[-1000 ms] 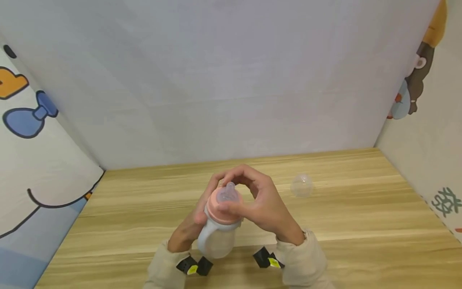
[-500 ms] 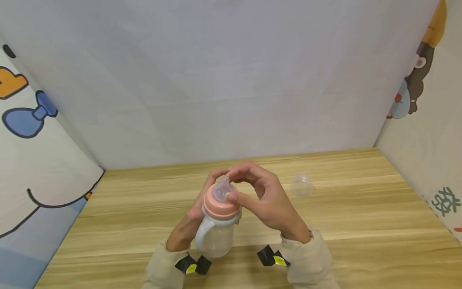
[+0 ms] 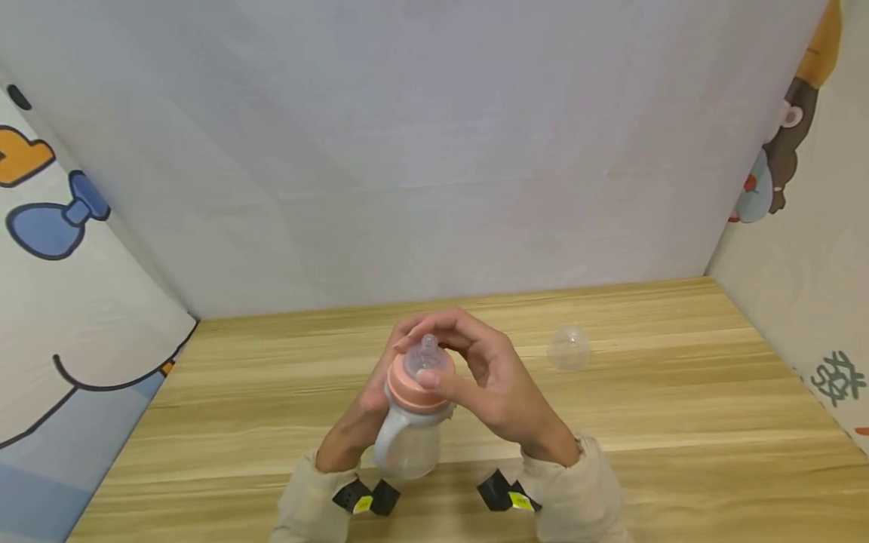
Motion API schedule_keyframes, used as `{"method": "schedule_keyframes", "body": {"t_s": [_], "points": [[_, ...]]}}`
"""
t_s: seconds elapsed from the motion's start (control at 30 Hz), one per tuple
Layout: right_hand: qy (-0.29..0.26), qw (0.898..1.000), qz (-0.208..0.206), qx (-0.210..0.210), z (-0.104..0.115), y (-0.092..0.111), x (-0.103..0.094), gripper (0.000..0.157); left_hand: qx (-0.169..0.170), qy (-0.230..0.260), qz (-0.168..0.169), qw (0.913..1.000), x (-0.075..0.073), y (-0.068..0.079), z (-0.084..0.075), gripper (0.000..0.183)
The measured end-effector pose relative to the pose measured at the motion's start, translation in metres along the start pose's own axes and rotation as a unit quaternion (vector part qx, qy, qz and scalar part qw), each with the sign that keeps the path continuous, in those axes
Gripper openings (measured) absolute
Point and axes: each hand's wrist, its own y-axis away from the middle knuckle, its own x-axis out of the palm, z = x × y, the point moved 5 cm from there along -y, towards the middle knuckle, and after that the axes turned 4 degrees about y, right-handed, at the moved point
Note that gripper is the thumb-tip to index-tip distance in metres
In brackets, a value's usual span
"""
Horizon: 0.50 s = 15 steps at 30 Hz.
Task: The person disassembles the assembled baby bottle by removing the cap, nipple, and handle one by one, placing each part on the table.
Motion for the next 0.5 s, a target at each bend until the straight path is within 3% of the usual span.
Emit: {"method": "schedule_keyframes", "body": {"t_s": [0.23, 0.4, 0.5], "points": [[-0.026, 1.0, 0.013, -0.002, 0.001, 0.0, 0.006, 0.03, -0.007, 0.008, -0.005, 0.9999, 0.001, 0.001, 0.0, 0.114], [-0.028, 0.999, 0.012, 0.016, 0.002, 0.0, 0.012, 0.037, 0.013, -0.079, -0.006, 0.9968, 0.001, 0.0, -0.001, 0.115], [-0.028, 1.0, 0.007, 0.012, 0.002, 0.001, 0.013, 0.04, 0.016, -0.104, -0.001, 0.9944, 0.002, -0.001, -0.001, 0.113]]}}
